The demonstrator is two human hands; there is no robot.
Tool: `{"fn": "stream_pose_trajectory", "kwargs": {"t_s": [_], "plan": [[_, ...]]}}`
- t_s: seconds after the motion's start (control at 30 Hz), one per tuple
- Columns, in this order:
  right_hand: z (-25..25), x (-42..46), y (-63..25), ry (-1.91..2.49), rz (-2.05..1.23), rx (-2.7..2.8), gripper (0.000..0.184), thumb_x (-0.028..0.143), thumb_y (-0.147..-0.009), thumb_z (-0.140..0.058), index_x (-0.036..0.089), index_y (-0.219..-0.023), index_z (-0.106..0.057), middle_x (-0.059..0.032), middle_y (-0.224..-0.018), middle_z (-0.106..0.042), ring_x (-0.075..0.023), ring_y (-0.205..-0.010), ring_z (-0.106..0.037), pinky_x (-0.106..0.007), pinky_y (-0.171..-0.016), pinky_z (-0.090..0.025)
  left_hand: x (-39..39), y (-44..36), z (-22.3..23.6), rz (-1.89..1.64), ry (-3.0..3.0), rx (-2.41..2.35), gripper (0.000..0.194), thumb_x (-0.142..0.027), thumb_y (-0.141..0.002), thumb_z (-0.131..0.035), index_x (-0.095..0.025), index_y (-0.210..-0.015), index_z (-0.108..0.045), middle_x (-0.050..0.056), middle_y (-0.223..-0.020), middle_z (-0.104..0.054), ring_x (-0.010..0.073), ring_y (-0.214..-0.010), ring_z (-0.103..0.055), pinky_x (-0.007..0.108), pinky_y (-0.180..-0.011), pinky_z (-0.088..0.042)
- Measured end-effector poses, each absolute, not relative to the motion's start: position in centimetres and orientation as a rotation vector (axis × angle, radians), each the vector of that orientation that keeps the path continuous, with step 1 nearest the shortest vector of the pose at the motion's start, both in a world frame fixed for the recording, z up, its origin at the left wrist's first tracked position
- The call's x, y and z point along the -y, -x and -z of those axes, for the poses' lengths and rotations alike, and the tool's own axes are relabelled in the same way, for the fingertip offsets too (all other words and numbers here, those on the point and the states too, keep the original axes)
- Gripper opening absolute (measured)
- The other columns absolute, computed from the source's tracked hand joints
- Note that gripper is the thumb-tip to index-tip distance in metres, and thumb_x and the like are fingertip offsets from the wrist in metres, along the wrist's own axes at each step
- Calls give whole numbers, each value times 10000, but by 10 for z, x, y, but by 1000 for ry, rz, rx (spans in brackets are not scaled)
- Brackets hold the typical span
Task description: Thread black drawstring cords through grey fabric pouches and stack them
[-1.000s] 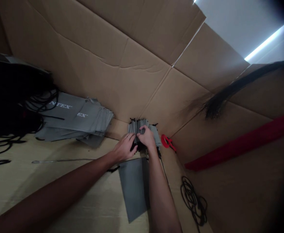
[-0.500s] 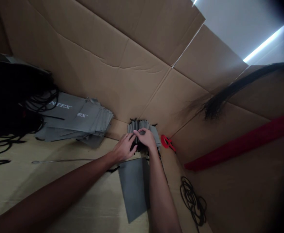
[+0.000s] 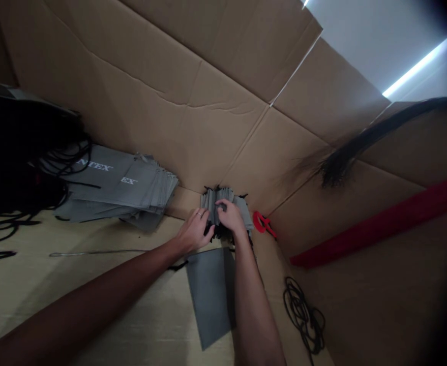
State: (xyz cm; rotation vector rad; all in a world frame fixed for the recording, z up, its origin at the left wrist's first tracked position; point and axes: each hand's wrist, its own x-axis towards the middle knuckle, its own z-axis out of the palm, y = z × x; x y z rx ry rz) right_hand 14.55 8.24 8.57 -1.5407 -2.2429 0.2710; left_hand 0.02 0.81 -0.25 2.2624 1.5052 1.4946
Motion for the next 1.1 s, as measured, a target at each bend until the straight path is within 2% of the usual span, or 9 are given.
{"fn": "stream_pose_trajectory", "kwargs": {"t_s": [0.1,0.27,0.33,0.53,0.67,0.8,0.93,1.0,1.1], "plan": [[-84,-83,-145,1528,-268,2243,287,378,-1034,-668,168,-1228,-691,-95,-1262,-707,-243,-1125,-699,-478,-990,-593,-6,1,-1,-1497,-2305,-1458,429,-374,-1007,-687,-175,-1380,-620,141,-1422,-619,324,-1297,-610,567,-1081,-526],[-83,-85,-146,1497,-303,2254,289,378,-1036,-664,171,-1237,-688,-96,-1268,-705,-243,-1126,-698,-478,-991,-594,-3,3,-6,-1490,-2354,-1383,522,-263,-926,-671,-99,-1416,-600,214,-1430,-641,385,-1410,-501,579,-1204,-437],[-84,-85,-147,1487,-327,2256,295,381,-1037,-662,171,-1243,-685,-97,-1269,-703,-242,-1122,-699,-477,-987,-595,-2,4,-7,-1472,-2371,-1353,572,-249,-915,-647,-104,-1464,-573,208,-1480,-626,389,-1433,-484,576,-1224,-421],[-88,-84,-151,1429,-446,2247,356,394,-1035,-661,174,-1315,-656,-107,-1317,-684,-263,-1168,-685,-508,-1019,-578,1,4,-8,-1384,-2408,-1287,670,-232,-928,-576,-164,-1585,-463,167,-1598,-554,357,-1418,-551,556,-1180,-457],[-93,-80,-154,1413,-536,2173,503,450,-1053,-616,200,-1483,-546,-133,-1419,-636,-295,-1242,-661,-557,-1076,-538,0,4,-9,-1360,-2374,-1325,675,-249,-953,-558,-147,-1606,-422,212,-1595,-537,368,-1393,-580,566,-1148,-468],[-101,-78,-156,1417,-631,2109,610,547,-1072,-531,214,-1576,-448,-154,-1477,-613,-311,-1288,-649,-581,-1122,-496,1,5,-12,-1382,-2315,-1401,744,-341,-996,-559,-103,-1658,-316,276,-1673,-375,418,-1520,-425,612,-1205,-396],[-113,-73,-161,1385,-722,2093,576,559,-1075,-516,207,-1531,-511,-154,-1522,-585,-313,-1338,-620,-583,-1143,-481,3,7,-15,-1338,-2375,-1349,749,-396,-1012,-584,-222,-1688,-314,184,-1790,-138,420,-1633,-199,615,-1255,-330],[-118,-68,-165,1369,-767,2101,517,539,-1070,-543,201,-1461,-580,-145,-1496,-606,-302,-1316,-631,-568,-1124,-504,3,7,-15,-1292,-2411,-1319,744,-423,-1008,-602,-273,-1686,-333,148,-1806,-94,443,-1645,-134,653,-1225,-354],[-121,-60,-166,1353,-824,2115,457,515,-1062,-577,191,-1377,-641,-135,-1442,-642,-285,-1264,-659,-543,-1085,-540,1,7,-14,-1221,-2455,-1280,726,-425,-1003,-608,-285,-1673,-362,138,-1809,-104,457,-1647,-105,706,-1169,-391]]}}
